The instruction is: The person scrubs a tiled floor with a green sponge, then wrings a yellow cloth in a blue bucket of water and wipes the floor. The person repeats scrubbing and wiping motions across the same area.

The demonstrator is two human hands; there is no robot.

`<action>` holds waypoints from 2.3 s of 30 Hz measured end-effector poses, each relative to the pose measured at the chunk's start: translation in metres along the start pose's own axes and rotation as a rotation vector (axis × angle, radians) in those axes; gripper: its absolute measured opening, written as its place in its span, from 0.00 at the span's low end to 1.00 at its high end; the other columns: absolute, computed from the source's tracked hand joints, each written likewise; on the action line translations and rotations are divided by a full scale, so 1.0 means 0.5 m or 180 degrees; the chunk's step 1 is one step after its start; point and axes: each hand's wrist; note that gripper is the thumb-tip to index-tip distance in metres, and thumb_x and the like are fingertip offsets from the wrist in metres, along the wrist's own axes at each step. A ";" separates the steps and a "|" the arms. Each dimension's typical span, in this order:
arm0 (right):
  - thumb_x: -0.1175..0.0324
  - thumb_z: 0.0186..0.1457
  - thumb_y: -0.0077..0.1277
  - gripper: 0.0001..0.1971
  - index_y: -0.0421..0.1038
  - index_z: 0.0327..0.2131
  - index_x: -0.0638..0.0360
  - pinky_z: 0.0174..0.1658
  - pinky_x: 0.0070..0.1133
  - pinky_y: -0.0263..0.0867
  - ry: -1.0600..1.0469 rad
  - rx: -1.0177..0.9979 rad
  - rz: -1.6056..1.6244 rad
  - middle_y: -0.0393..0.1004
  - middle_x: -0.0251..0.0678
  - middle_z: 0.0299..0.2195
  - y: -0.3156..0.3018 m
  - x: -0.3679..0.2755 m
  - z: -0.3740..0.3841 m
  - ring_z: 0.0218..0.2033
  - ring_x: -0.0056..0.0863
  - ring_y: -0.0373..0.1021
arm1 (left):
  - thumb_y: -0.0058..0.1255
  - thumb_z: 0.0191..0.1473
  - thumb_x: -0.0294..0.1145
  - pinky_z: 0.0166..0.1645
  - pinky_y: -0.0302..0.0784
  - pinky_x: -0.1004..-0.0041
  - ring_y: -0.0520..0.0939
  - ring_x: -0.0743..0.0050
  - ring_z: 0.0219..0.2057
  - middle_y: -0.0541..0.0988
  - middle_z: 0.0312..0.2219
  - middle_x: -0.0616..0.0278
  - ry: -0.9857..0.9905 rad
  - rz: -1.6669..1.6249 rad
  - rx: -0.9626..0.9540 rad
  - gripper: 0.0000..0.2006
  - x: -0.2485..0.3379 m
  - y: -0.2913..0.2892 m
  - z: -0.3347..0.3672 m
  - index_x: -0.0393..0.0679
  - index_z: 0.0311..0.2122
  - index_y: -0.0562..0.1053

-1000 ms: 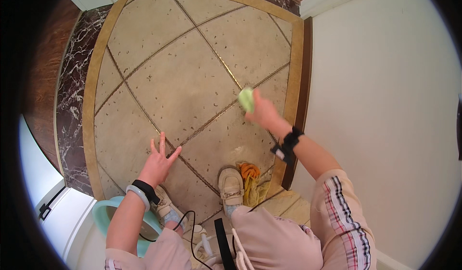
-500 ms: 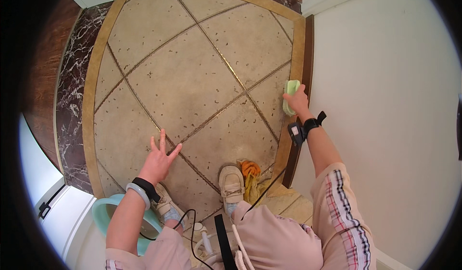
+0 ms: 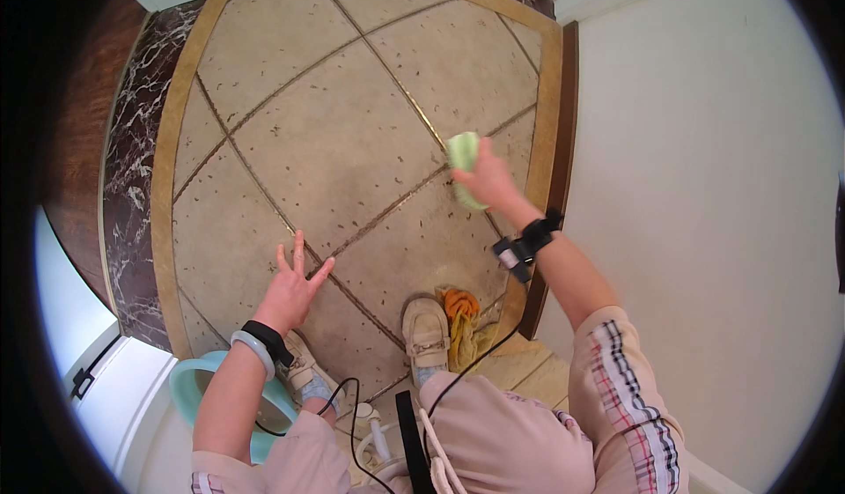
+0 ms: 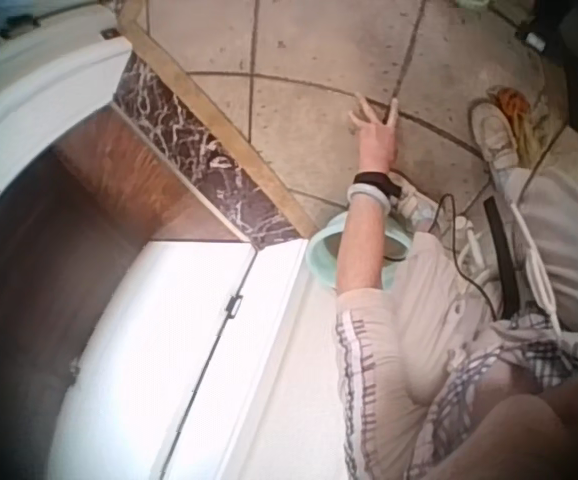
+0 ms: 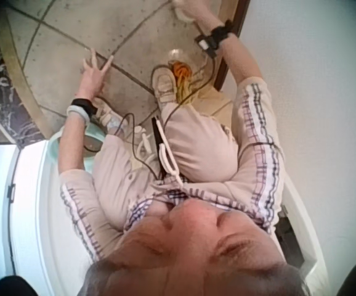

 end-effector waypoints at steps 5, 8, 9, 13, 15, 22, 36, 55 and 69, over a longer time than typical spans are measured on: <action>0.58 0.52 0.58 0.35 0.50 0.54 0.69 0.43 0.41 0.70 0.0448 0.0458 0.0870 0.75 0.61 0.38 0.120 0.084 -0.146 0.40 0.58 0.74 | 0.65 0.38 0.31 0.53 0.77 0.54 0.62 0.12 0.57 0.35 0.65 0.23 -0.0003 -0.0167 0.0030 0.51 -0.005 -0.006 -0.007 0.63 0.68 0.53; 0.58 0.53 0.57 0.35 0.50 0.54 0.69 0.44 0.40 0.70 0.0809 0.0561 0.0913 0.75 0.62 0.39 0.148 0.119 -0.245 0.40 0.56 0.74 | 0.66 0.35 0.30 0.52 0.77 0.54 0.61 0.10 0.57 0.35 0.65 0.24 -0.0096 -0.0161 0.0068 0.52 -0.005 0.014 -0.002 0.63 0.68 0.53; 0.58 0.53 0.57 0.35 0.50 0.54 0.70 0.44 0.40 0.70 0.0889 0.0590 0.0836 0.75 0.62 0.39 0.149 0.121 -0.259 0.41 0.56 0.74 | 0.66 0.35 0.30 0.52 0.78 0.54 0.61 0.10 0.57 0.35 0.65 0.25 -0.0122 -0.0191 0.0059 0.52 -0.003 0.018 -0.003 0.63 0.68 0.53; 0.58 0.51 0.59 0.36 0.51 0.53 0.69 0.44 0.41 0.70 0.0784 0.0729 0.1089 0.75 0.62 0.39 0.108 0.006 -0.106 0.40 0.57 0.73 | 0.67 0.35 0.31 0.53 0.77 0.54 0.60 0.10 0.57 0.34 0.65 0.25 0.0032 -0.0264 0.0081 0.53 0.001 0.002 0.011 0.63 0.68 0.53; 0.57 0.50 0.60 0.36 0.52 0.53 0.69 0.44 0.42 0.70 0.0905 0.0569 0.1014 0.75 0.62 0.39 0.087 -0.023 -0.084 0.40 0.58 0.73 | 0.67 0.35 0.32 0.53 0.77 0.53 0.60 0.09 0.57 0.34 0.65 0.24 0.0028 -0.0367 -0.0060 0.53 -0.005 -0.008 0.007 0.63 0.68 0.53; 0.58 0.50 0.59 0.36 0.52 0.55 0.66 0.44 0.40 0.70 0.1092 0.0995 0.0936 0.76 0.58 0.39 0.159 0.159 -0.272 0.40 0.54 0.74 | 0.70 0.35 0.34 0.49 0.79 0.53 0.60 0.10 0.57 0.34 0.65 0.24 0.0139 -0.0149 0.0215 0.54 -0.003 -0.003 -0.002 0.63 0.68 0.52; 0.58 0.51 0.58 0.36 0.50 0.54 0.66 0.44 0.40 0.70 0.1609 0.0664 0.0972 0.75 0.60 0.39 0.136 0.197 -0.332 0.41 0.57 0.74 | 0.67 0.36 0.36 0.62 0.65 0.51 0.55 0.16 0.62 0.37 0.63 0.15 0.0054 -0.0269 -0.0370 0.51 0.003 -0.052 -0.002 0.58 0.68 0.54; 0.57 0.50 0.59 0.38 0.49 0.56 0.63 0.46 0.41 0.70 0.1604 0.0327 0.1321 0.74 0.60 0.43 0.078 0.040 -0.209 0.42 0.52 0.74 | 0.67 0.35 0.32 0.48 0.79 0.57 0.62 0.12 0.58 0.34 0.64 0.20 -0.0017 -0.0312 -0.0334 0.53 -0.002 -0.026 0.007 0.63 0.68 0.53; 0.55 0.48 0.59 0.40 0.49 0.56 0.66 0.46 0.41 0.69 0.1570 0.0440 0.1163 0.74 0.61 0.41 0.098 0.014 -0.186 0.42 0.56 0.73 | 0.64 0.36 0.30 0.58 0.70 0.54 0.63 0.11 0.57 0.35 0.64 0.18 -0.0033 -0.0336 -0.0493 0.51 -0.004 -0.049 0.006 0.63 0.68 0.54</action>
Point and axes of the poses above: each hand's wrist, its own z-axis towards the middle knuckle, its own y-axis out of the palm, x = y × z
